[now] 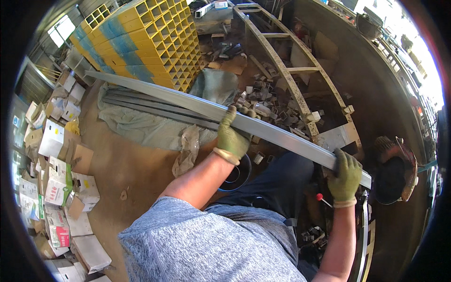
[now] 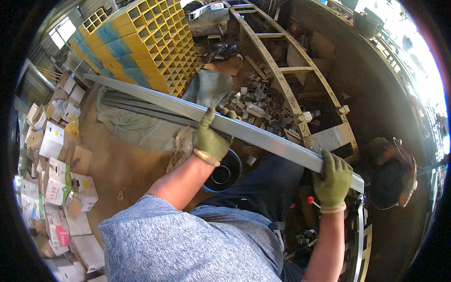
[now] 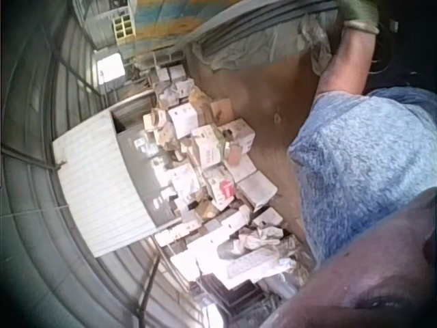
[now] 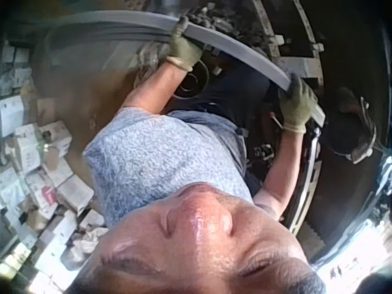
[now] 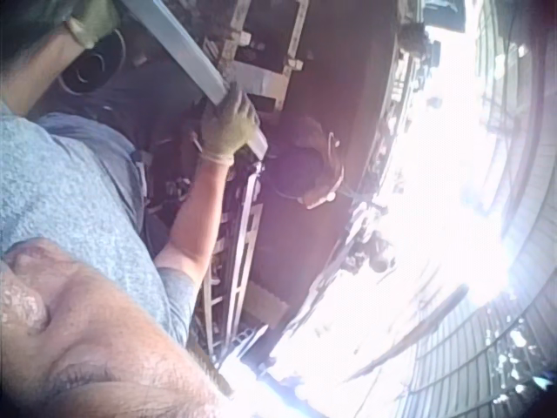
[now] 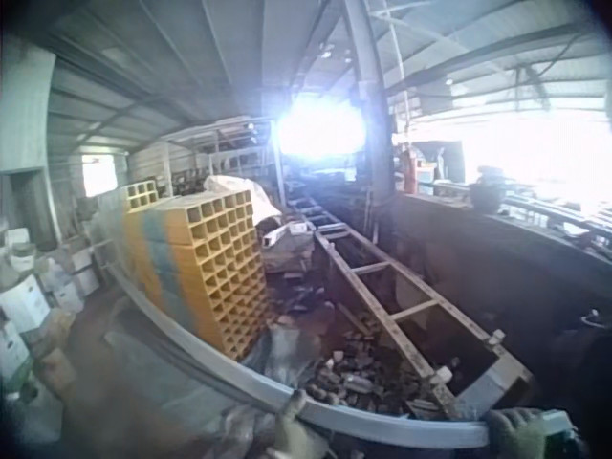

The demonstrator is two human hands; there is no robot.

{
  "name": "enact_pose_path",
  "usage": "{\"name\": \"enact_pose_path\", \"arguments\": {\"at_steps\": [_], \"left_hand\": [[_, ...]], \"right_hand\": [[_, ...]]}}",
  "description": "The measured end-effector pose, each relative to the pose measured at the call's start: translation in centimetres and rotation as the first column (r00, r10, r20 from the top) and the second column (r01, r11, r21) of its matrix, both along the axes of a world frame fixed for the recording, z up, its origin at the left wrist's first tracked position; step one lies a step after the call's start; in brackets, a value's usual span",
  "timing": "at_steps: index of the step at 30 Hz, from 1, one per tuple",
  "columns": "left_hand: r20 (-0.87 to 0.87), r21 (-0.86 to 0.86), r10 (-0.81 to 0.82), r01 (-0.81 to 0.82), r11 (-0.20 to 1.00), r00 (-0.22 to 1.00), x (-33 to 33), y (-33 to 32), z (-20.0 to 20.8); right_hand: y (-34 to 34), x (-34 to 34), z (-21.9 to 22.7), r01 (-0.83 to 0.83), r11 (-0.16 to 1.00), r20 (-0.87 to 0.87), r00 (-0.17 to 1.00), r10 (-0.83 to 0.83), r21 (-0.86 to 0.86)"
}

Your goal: The person uses a chop saw to cut a long metal bar into shorter pieces. They position the bar, lower the saw blade to cut, then remove the cut piece and repeat the process.

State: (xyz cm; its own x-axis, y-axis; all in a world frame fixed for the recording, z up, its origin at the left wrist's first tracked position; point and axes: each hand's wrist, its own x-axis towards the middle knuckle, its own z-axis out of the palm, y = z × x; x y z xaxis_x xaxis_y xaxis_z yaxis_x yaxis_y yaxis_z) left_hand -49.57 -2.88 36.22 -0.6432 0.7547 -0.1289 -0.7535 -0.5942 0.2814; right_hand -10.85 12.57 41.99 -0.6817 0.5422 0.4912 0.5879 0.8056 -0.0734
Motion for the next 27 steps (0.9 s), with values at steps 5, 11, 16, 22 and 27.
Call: {"name": "enact_pose_path", "arguments": {"at_steps": [5,11,16,22,27], "left_hand": [[0.033,-0.131,0.115,-0.11,0.985,0.993,-10.0,0.4,-8.6],[-0.037,-0.314,0.245,-0.244,0.918,0.969,-21.6,-1.0,-18.2],[0.033,-0.371,0.341,-0.305,0.877,0.94,-27.3,0.1,-21.4],[0.043,-0.338,0.311,-0.279,0.899,0.949,-26.0,2.4,-19.9],[0.089,-0.386,0.331,-0.273,0.881,0.94,-26.0,3.4,-18.9]], "right_hand": [[-0.5,-10.6,-2.0,-0.027,0.998,0.196,0.98,0.038,-0.061],[-2.9,-22.7,-5.3,-0.083,0.993,0.366,0.924,0.107,-0.082],[-2.5,-28.8,-6.4,-0.057,0.977,0.547,0.821,0.164,-0.207],[0.7,-27.5,-4.7,-0.147,0.985,0.386,0.907,0.171,-0.092],[2.8,-28.2,-6.4,-0.132,0.946,0.357,0.903,0.239,-0.297]]}}
